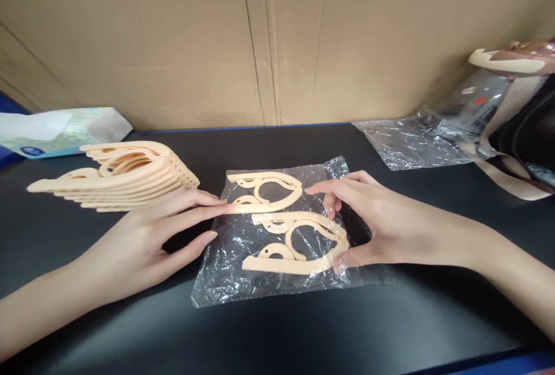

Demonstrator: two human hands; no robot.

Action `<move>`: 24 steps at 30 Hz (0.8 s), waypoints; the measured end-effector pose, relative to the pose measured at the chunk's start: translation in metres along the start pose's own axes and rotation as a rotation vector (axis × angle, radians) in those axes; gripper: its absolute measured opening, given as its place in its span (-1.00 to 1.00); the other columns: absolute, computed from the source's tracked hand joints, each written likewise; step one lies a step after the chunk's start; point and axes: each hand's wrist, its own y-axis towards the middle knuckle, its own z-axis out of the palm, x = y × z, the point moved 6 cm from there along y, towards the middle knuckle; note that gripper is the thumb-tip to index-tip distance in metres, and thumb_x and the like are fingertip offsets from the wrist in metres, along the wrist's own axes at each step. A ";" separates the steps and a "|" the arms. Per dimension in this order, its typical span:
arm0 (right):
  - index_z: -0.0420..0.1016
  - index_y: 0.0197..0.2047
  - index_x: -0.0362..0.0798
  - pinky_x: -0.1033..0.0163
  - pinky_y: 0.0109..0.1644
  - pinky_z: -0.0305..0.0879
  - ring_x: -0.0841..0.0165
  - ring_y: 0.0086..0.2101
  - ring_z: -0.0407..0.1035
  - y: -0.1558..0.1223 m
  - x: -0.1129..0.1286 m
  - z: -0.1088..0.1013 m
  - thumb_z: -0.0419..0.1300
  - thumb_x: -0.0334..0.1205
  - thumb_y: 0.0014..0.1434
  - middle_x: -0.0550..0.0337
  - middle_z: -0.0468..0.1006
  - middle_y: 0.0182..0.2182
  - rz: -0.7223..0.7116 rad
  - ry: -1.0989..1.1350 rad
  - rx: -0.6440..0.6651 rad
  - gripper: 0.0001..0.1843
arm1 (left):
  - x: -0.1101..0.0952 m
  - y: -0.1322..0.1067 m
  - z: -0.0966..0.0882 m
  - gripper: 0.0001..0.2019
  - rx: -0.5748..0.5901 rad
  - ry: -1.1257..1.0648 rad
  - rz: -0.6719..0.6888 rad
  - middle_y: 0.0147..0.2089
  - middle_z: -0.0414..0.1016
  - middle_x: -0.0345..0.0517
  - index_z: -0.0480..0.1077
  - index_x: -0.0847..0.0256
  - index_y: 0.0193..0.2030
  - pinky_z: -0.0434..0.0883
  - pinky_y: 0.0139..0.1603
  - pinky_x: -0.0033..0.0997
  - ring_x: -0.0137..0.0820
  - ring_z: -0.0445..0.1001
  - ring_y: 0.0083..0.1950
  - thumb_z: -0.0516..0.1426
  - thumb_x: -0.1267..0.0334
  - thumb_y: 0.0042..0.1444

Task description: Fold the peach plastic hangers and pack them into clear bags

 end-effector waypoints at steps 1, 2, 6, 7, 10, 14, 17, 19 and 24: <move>0.12 0.41 0.18 -0.06 0.17 0.29 0.07 0.07 0.34 0.000 -0.001 0.000 0.38 0.13 0.05 0.11 0.50 -0.06 -0.012 0.013 -0.004 -0.07 | 0.000 0.000 0.000 -0.66 0.002 0.000 -0.001 0.09 0.51 -0.05 0.43 0.09 0.21 0.46 -0.01 -0.32 -0.28 0.53 -0.01 0.03 0.27 0.36; 0.11 0.42 0.21 -0.07 0.19 0.28 0.08 0.08 0.35 0.000 -0.002 -0.001 0.39 0.10 0.06 0.13 0.51 -0.05 -0.020 0.026 -0.009 -0.07 | 0.001 0.000 0.000 -0.66 0.005 0.002 0.000 0.09 0.51 -0.05 0.43 0.10 0.21 0.46 -0.01 -0.32 -0.28 0.53 0.00 0.02 0.28 0.37; 0.12 0.43 0.30 -0.06 0.22 0.26 0.12 0.08 0.41 0.000 -0.007 -0.005 0.40 -0.03 0.08 0.18 0.54 -0.01 -0.084 0.101 -0.025 -0.09 | 0.001 0.000 0.001 -0.66 0.014 0.018 0.026 0.09 0.51 -0.05 0.42 0.11 0.21 0.45 -0.02 -0.34 -0.30 0.53 -0.01 -0.01 0.32 0.38; 0.12 0.42 0.31 -0.07 0.22 0.26 0.12 0.07 0.42 0.001 -0.007 -0.005 0.40 -0.04 0.08 0.18 0.55 -0.01 -0.108 0.123 -0.025 -0.09 | 0.001 0.000 0.001 -0.65 0.018 0.018 0.032 0.09 0.51 -0.04 0.41 0.11 0.21 0.45 -0.02 -0.34 -0.30 0.53 -0.01 -0.01 0.32 0.38; 0.10 0.44 0.31 -0.08 0.22 0.27 0.14 0.07 0.43 0.003 -0.008 -0.004 0.38 -0.08 0.12 0.17 0.55 0.02 -0.156 0.183 -0.008 -0.11 | 0.002 0.000 0.001 -0.64 0.024 0.012 0.035 0.09 0.51 -0.04 0.41 0.12 0.22 0.45 -0.04 -0.35 -0.30 0.53 -0.01 -0.02 0.33 0.37; 0.04 0.44 0.34 -0.04 0.21 0.29 0.18 0.07 0.43 0.007 -0.004 -0.001 0.37 -0.10 0.16 0.19 0.54 0.02 -0.163 0.225 0.014 -0.11 | 0.001 0.000 0.000 -0.64 0.022 0.022 0.042 0.09 0.51 -0.04 0.40 0.11 0.23 0.45 -0.04 -0.35 -0.31 0.53 -0.02 -0.02 0.33 0.37; 0.08 0.42 0.34 -0.02 0.20 0.31 0.18 0.04 0.45 0.009 -0.001 0.000 0.39 -0.08 0.14 0.22 0.56 -0.01 -0.134 0.232 0.006 -0.13 | 0.000 -0.001 0.000 -0.65 0.024 0.041 0.041 0.11 0.49 -0.02 0.39 0.13 0.23 0.45 -0.02 -0.32 -0.27 0.52 0.01 0.05 0.22 0.36; 0.11 0.41 0.33 0.01 0.19 0.32 0.19 0.01 0.47 0.009 0.001 0.001 0.39 -0.08 0.13 0.24 0.57 -0.04 -0.126 0.234 -0.008 -0.14 | -0.002 -0.003 0.000 -0.57 0.021 0.064 0.041 0.11 0.49 0.01 0.39 0.16 0.23 0.45 -0.04 -0.27 -0.21 0.51 0.01 0.13 0.03 0.31; 0.10 0.40 0.32 0.08 0.16 0.35 0.24 -0.03 0.48 0.009 0.004 0.003 0.40 -0.08 0.12 0.26 0.57 -0.08 -0.148 0.233 -0.035 -0.13 | -0.009 -0.008 0.002 -0.27 -0.002 0.183 0.052 0.11 0.47 0.10 0.34 0.24 0.24 0.42 -0.01 -0.10 -0.07 0.48 0.02 0.17 -0.31 0.13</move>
